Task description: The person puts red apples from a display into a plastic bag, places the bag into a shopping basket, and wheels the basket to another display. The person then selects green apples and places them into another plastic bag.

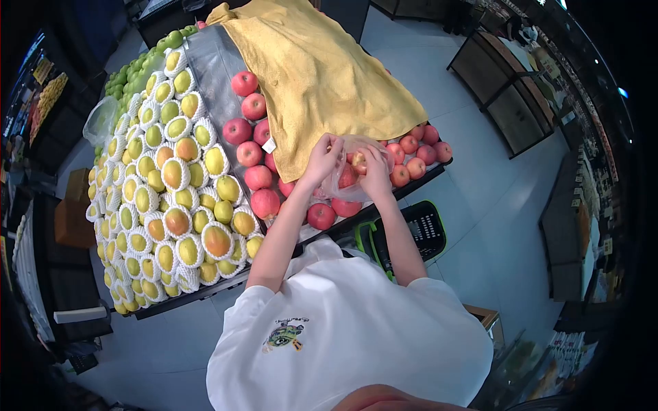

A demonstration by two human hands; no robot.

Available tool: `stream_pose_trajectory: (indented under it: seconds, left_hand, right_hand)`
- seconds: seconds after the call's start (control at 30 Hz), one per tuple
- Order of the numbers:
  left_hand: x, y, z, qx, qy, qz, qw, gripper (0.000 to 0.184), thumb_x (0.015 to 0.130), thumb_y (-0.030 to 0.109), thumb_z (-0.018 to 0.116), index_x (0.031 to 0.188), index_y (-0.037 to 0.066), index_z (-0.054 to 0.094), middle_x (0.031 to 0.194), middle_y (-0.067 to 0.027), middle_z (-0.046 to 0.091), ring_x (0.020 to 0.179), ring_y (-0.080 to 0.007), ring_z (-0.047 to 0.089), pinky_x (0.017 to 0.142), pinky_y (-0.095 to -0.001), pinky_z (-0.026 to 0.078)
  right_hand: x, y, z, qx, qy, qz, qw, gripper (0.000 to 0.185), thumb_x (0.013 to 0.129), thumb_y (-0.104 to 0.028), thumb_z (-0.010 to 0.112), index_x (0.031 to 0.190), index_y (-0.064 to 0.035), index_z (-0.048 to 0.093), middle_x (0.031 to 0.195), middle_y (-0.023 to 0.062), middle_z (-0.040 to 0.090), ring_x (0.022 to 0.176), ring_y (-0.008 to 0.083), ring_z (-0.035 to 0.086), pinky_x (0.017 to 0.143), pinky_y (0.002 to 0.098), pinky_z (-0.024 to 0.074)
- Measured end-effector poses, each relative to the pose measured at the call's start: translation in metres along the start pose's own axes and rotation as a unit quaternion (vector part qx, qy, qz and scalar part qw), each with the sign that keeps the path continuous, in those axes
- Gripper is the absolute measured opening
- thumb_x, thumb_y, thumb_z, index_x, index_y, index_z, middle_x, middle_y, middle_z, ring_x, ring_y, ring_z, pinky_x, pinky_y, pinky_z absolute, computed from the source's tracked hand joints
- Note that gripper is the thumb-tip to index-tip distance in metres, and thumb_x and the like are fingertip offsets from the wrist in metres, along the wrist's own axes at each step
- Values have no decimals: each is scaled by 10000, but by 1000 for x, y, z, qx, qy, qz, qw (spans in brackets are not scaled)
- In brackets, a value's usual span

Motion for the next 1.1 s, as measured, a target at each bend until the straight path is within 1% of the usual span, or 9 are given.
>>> stream_pose_trajectory:
  seconds: [0.43,0.5,0.53,0.63,0.67,0.73,0.83,0.93,1.1]
  left_hand:
    - [5,-29,-20,-19,-1,-12,1000,207,1045,216,586,1077,14,615,872,-20,645,732,-92,596,656,-247,492]
    - [3,-33,-24,-29,9,-2,1000,205,1044,213,585,1081,15,619,868,-14,643,753,-94,602,671,-247,492]
    - [3,-36,-27,-43,11,-4,999,200,1045,205,583,1087,12,617,879,-21,651,747,-97,609,662,-246,493]
    - [-1,-31,-33,-51,34,3,998,189,1045,195,579,1096,17,613,892,-22,650,731,-96,610,645,-247,490]
    - [-3,-32,-37,-73,45,-4,996,190,1045,204,580,1099,25,614,893,-16,645,726,-93,606,645,-245,488]
    - [-6,-29,-44,-95,57,-11,994,192,1045,214,582,1102,34,616,893,-10,640,720,-91,602,645,-243,486]
    - [-11,-23,-55,-89,82,-4,993,194,1044,233,584,1103,51,620,888,2,632,713,-87,598,639,-242,487]
    - [-10,-25,-69,-127,110,-7,986,187,1038,221,597,1094,46,631,855,-10,640,691,-93,606,612,-228,469]
    - [-17,-33,-72,-124,95,-10,988,194,1039,228,598,1102,48,633,858,1,636,687,-81,605,609,-222,475]
  right_hand:
    - [4,0,-1,-81,-29,-28,996,776,692,62,696,1416,-110,476,1463,174,458,1351,420,421,1134,469,376]
    - [10,10,-8,115,11,-7,993,691,702,60,655,1359,-74,486,1386,202,517,1306,430,471,1111,481,399]
    - [7,29,-3,123,93,-16,988,595,718,63,619,1291,-45,498,1212,216,605,1209,433,546,1057,493,442]
    - [5,72,12,268,84,25,960,579,740,22,631,1297,-42,488,1178,219,595,1137,440,576,1011,506,465]
    - [2,64,7,268,83,22,959,579,740,22,631,1297,-42,488,1178,219,595,1137,440,576,1011,506,465]
    - [-11,42,-34,11,245,20,969,500,773,-44,668,1253,-29,528,1172,223,586,1132,434,571,969,498,482]
    - [-15,6,-58,-125,300,60,944,472,806,-70,679,1252,-5,539,1184,224,581,1190,412,540,1003,440,464]
    - [-14,47,-40,-61,273,126,952,375,825,-116,706,1167,-2,601,1089,208,640,1110,393,595,955,433,490]
    - [-5,88,-16,65,179,103,976,219,900,-172,683,1020,9,657,949,182,678,935,361,655,837,420,519]
Point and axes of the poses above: each hand's wrist, its own x-axis towards the middle knuckle, its own z-axis out of the palm, y = z × x, the point moved 7 cm from there along x, towards the middle knuckle
